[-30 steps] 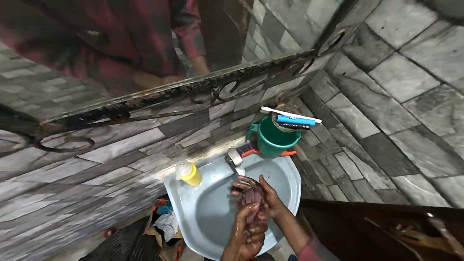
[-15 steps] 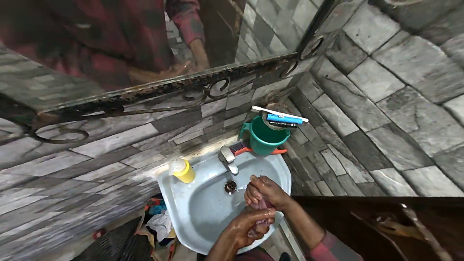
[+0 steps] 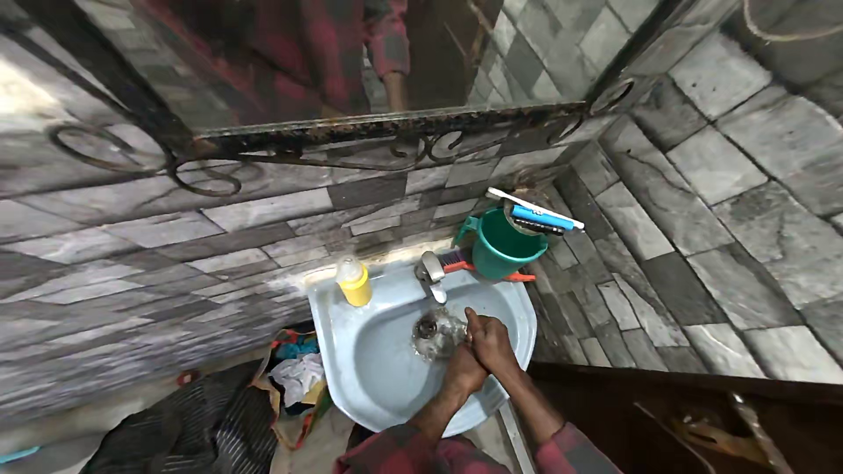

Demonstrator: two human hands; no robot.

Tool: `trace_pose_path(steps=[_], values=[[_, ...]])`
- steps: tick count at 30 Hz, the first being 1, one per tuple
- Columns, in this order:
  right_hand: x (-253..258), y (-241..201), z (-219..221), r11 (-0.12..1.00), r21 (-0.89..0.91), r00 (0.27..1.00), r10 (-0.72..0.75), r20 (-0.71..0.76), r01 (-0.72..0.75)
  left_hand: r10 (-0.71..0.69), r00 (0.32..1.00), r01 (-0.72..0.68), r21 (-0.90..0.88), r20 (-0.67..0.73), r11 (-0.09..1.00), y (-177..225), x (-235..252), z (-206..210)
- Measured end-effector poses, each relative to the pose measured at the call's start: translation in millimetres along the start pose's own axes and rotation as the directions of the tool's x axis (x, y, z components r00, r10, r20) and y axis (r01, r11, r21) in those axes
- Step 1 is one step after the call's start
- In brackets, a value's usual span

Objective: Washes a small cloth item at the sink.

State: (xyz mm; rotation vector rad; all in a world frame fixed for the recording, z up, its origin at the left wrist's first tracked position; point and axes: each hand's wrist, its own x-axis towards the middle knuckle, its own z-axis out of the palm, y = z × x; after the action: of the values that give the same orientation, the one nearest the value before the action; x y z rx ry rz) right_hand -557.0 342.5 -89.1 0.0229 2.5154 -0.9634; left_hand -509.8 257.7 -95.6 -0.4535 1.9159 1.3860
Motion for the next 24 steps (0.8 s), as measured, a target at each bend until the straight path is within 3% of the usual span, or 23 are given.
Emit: trace_pose_path(steps=[6,10,13,15,17,19,22,24], values=[[7.8,19.1,15.7,0.991,0.041,0.989,0.132,-0.069,-0.13,-0.038,0.998,0.045,0.176,-0.045,0.983,-6.1,12.3,12.2],[8.0,16.6,16.3,0.966,0.147,0.973,0.223,-0.056,-0.213,-0.058,0.998,0.06,0.145,-0.018,0.988,-1.5,3.1,3.9],[8.6,15.1,14.9,0.925,0.273,0.958,0.285,-0.039,-0.264,-0.01,0.999,0.013,0.065,-0.052,0.998,0.7,-12.5,0.3],[9.6,9.5,11.8,0.867,0.394,0.941,0.338,-0.016,-0.304,0.061,0.996,-0.052,0.141,-0.061,0.989,5.9,-22.2,-4.3],[7.5,3.4,8.9,0.776,0.504,0.908,0.417,0.04,-0.379,0.12,0.992,-0.105,0.255,-0.041,0.961,8.0,-31.8,-5.6],[3.2,-4.2,6.4,0.615,0.644,0.86,0.491,0.139,-0.455,0.211,0.977,-0.177,0.405,-0.039,0.897,4.8,-40.0,-4.6],[-7.4,-12.7,10.1,0.328,0.831,0.825,0.509,0.245,-0.449,0.402,0.913,-0.26,0.648,-0.078,0.716,-6.4,-43.6,-2.8],[-12.7,-18.9,9.4,0.196,0.874,0.814,0.496,0.303,-0.445,0.537,0.833,-0.241,0.787,-0.132,0.567,-16.6,-39.5,-4.3]])
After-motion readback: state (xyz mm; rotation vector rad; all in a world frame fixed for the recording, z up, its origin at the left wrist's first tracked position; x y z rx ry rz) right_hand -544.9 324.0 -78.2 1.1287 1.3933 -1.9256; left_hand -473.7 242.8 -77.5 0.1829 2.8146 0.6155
